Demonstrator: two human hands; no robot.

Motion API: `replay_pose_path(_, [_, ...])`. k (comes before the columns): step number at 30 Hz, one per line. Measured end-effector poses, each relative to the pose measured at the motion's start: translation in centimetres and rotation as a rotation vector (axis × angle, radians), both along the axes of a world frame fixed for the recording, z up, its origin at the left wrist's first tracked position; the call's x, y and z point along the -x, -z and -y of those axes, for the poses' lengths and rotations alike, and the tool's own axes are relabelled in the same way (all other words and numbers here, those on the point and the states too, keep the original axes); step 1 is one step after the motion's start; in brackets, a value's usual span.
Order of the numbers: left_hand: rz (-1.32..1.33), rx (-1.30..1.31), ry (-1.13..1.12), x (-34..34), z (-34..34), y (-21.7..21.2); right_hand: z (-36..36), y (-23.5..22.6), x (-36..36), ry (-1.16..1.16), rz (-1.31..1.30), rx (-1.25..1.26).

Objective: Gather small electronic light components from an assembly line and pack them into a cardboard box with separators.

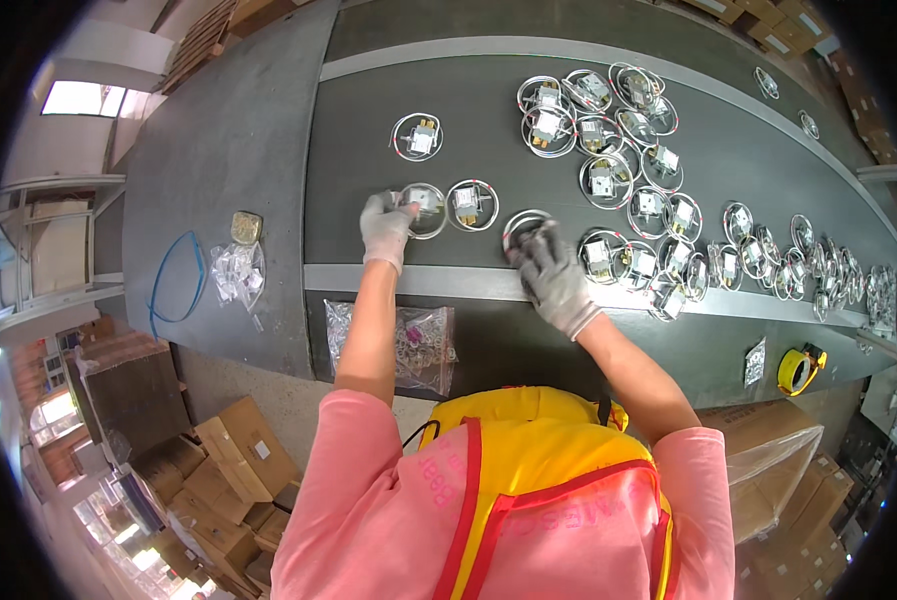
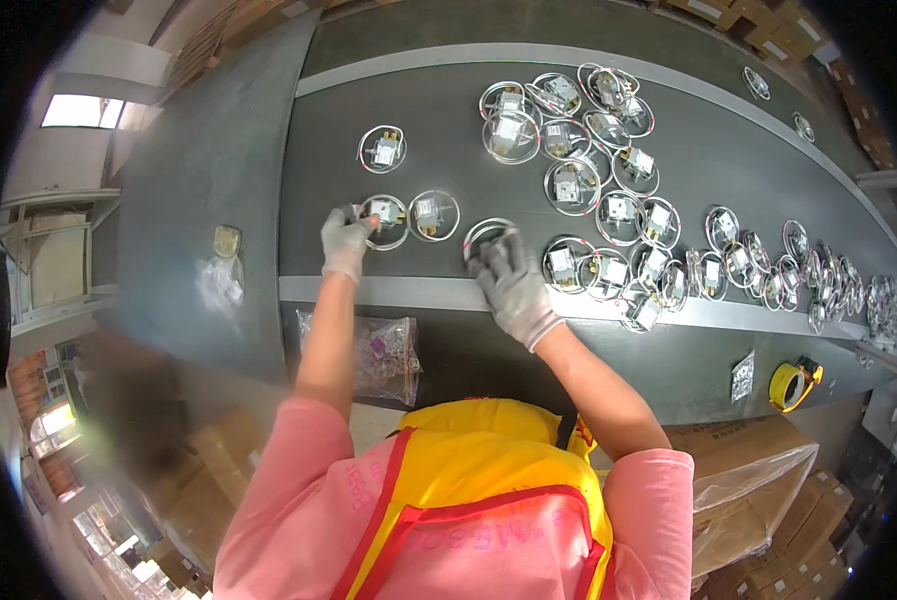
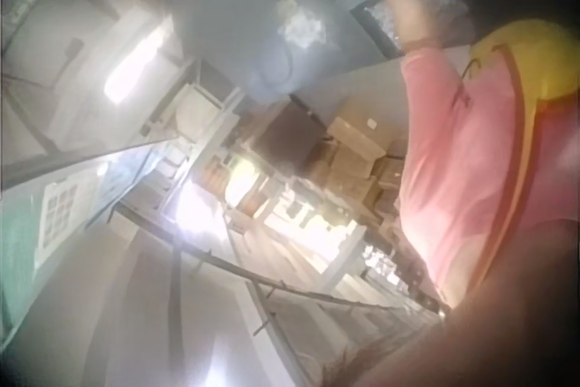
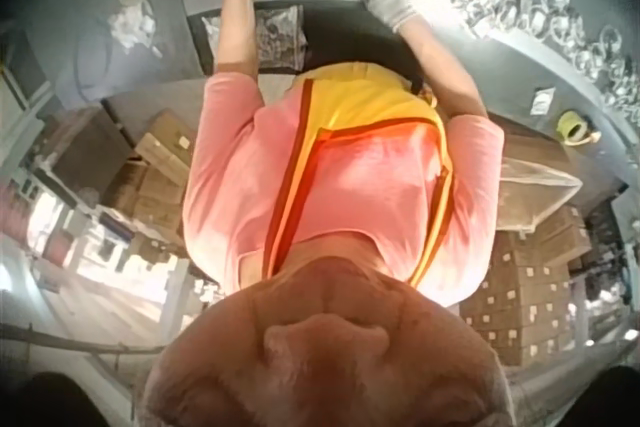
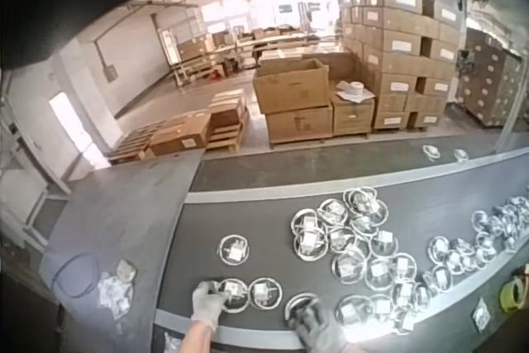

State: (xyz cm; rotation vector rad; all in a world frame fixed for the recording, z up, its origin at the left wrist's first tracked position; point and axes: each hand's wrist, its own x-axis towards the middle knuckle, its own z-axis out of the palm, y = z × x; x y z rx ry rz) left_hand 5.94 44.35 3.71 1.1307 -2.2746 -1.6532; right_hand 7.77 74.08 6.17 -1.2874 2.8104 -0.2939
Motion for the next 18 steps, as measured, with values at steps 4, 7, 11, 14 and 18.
replay_pose_path(4, [-0.162, 0.506, 0.090, -0.8, -3.4, -4.2, -1.1, 1.3, 1.0, -0.336, -0.054, 0.303])
replay_pose_path(7, [-0.231, 0.579, 0.238, -1.5, -5.1, -5.2, -2.3, -0.9, 4.2, 0.086, -0.187, 0.446])
replay_pose_path(11, [-0.279, 0.610, 0.421, 0.1, -7.5, -2.8, -5.3, -2.5, 9.0, 0.748, -0.477, 0.365])
replay_pose_path(14, [-0.383, 0.669, 0.477, 3.9, -11.3, -2.3, -6.1, -1.5, 10.5, 0.921, 0.119, 0.173])
replay_pose_path(18, [-0.221, 0.286, 0.313, 9.7, -15.2, -2.7, -3.2, -2.8, 6.2, 0.285, -0.246, 0.307])
